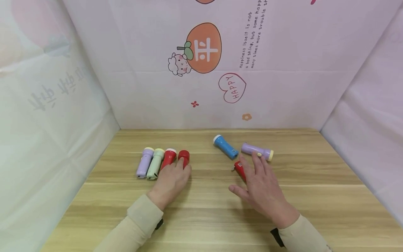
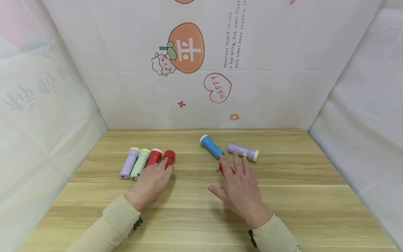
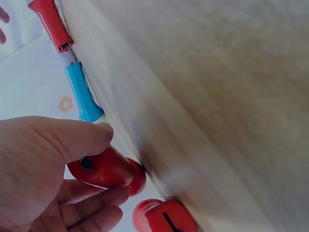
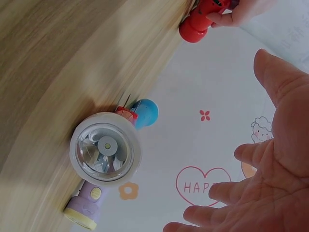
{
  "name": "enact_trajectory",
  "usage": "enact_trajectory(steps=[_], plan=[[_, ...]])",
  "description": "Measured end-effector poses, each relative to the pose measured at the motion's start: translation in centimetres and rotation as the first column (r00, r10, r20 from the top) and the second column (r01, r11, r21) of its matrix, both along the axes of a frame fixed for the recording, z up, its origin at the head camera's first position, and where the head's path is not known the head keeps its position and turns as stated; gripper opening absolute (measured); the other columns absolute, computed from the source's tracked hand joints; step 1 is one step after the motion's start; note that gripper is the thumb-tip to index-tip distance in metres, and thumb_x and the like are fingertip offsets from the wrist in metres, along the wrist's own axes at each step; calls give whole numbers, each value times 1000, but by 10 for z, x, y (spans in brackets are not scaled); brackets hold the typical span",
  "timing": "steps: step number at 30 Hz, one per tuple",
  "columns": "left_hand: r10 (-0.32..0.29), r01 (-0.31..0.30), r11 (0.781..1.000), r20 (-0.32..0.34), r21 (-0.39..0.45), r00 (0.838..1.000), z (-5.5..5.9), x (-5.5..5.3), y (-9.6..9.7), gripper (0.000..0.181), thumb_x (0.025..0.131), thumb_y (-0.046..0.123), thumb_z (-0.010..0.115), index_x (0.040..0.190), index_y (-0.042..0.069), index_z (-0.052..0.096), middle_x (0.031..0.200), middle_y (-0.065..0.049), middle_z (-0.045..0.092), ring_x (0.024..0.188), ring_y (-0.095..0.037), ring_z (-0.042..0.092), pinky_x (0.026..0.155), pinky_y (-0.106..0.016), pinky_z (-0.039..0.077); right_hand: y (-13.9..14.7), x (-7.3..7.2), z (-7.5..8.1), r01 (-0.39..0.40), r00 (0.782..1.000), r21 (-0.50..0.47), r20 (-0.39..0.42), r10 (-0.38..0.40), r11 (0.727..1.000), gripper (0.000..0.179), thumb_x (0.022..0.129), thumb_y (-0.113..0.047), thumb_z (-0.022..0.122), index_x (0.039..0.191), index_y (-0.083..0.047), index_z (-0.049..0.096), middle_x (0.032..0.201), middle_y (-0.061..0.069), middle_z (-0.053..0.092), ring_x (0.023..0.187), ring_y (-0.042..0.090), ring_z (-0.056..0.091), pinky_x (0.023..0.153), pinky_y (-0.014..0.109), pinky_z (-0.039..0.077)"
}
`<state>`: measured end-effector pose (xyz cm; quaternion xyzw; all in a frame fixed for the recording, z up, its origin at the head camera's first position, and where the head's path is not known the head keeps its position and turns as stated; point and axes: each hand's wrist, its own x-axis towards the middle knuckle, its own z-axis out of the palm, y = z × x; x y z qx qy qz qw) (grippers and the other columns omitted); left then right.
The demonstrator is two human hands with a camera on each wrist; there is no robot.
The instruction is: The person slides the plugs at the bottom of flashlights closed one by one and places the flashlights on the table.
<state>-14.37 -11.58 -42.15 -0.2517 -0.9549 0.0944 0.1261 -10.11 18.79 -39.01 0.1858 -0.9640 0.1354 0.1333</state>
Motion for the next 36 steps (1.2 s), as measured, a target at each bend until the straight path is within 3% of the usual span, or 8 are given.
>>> enact_trajectory(steps=[5, 12, 28, 36], plan=[[0, -2, 1000, -50, -31, 999, 2, 1, 1, 21, 90, 7, 79, 106, 9, 66, 116, -21, 69, 74, -27, 59, 70, -37, 58, 0, 0, 1, -2, 1000, -1, 7, 2, 1000, 97, 90, -55, 76, 161, -4, 32, 163, 38, 25, 148, 63, 25, 118, 73, 27], [-22, 15, 999, -142, -49, 990, 0, -1, 1, 12, 85, 2, 81, 90, 8, 73, 93, -15, 63, 63, -24, 53, 56, -35, 54, 1, 1, 0, -1, 1000, 4, 3, 1, 1000, 97, 91, -55, 76, 161, -5, 33, 163, 37, 25, 148, 63, 25, 117, 74, 29], [15, -22, 998, -130, -55, 991, -2, 0, 1, 12, 84, 2, 83, 86, 6, 72, 89, -16, 60, 61, -26, 57, 56, -37, 57, 1, 1, 2, -5, 1000, 9, -10, 5, 1000, 98, 90, -54, 78, 161, -4, 32, 162, 38, 28, 146, 64, 28, 117, 72, 30], [48, -59, 996, -145, -68, 988, -1, 1, 0, 13, 84, 3, 82, 82, 11, 70, 90, -13, 61, 62, -26, 56, 58, -37, 51, 2, 2, 2, -6, 1000, -3, -5, 6, 1000, 98, 90, -53, 78, 161, -5, 32, 162, 38, 27, 146, 64, 27, 116, 74, 30]])
